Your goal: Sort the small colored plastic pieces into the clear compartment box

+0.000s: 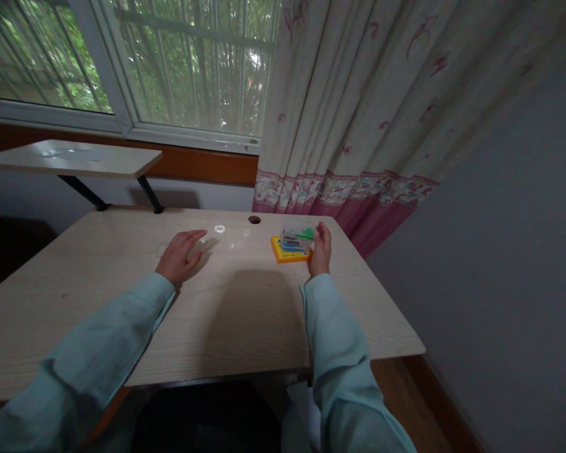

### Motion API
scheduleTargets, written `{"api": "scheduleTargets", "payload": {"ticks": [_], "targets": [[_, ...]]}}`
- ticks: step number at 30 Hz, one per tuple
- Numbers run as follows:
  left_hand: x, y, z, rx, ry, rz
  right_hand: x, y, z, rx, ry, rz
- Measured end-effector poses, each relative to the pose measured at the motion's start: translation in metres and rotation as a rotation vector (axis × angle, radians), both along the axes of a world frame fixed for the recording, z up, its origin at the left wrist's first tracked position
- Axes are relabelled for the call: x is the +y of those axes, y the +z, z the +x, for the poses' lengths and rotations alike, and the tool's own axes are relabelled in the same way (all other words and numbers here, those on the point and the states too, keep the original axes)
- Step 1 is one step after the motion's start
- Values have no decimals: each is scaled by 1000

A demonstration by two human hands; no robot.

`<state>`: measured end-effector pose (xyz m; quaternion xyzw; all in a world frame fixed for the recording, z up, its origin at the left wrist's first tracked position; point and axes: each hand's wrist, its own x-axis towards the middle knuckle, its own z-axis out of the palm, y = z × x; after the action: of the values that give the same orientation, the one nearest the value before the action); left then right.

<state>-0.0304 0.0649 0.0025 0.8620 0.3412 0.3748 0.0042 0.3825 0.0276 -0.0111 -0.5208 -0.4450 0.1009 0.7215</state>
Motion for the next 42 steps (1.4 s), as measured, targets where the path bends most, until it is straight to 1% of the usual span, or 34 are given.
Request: {"api": "scheduleTargets", "payload": {"ticks": [2,5,7,8,11,15,18,20,21,22,24,27,29,31,34,36,38,42], "targets": [[12,-2,-17,13,90,-21,-2,3,-2,-113,-101,15],[31,-11,-46,93,221,-80,-7,10,-10,-362,-306,55],[39,-16,-63,142,267,-128,-11,16,-19,-525,-415,75],[43,-19,-71,162,277,-152,-13,18,-25,-591,-445,80],[48,-22,-87,228,272,-230,-16,24,-45,-733,-460,72],[50,-20,-97,267,272,-320,-16,23,-70,-856,-380,41],[45,-14,-88,226,267,-308,-16,18,-88,-922,-266,62],[37,-9,-72,166,236,-258,-17,16,-100,-946,-158,51],[32,-8,-61,131,201,-244,-19,16,-107,-957,-91,37],[25,-7,-48,96,150,-252,-20,16,-114,-966,-16,22],[10,-6,-22,30,11,-317,-24,17,-128,-1017,165,-7],[-12,-9,13,-43,-170,-426,-29,16,-147,-1165,438,-56],[-21,-12,27,-81,-270,-469,-31,13,-157,-1207,566,-61],[-26,-14,33,-80,-334,-487,-31,8,-163,-1179,633,-32],[-26,-14,32,-64,-362,-459,-29,4,-162,-1091,657,22],[-24,-13,28,-82,-350,-416,-27,7,-155,-1030,605,41],[-20,-13,24,-106,-330,-378,-25,14,-143,-963,477,57],[-16,-17,21,-124,-285,-358,-23,33,-109,-814,117,61]]}}
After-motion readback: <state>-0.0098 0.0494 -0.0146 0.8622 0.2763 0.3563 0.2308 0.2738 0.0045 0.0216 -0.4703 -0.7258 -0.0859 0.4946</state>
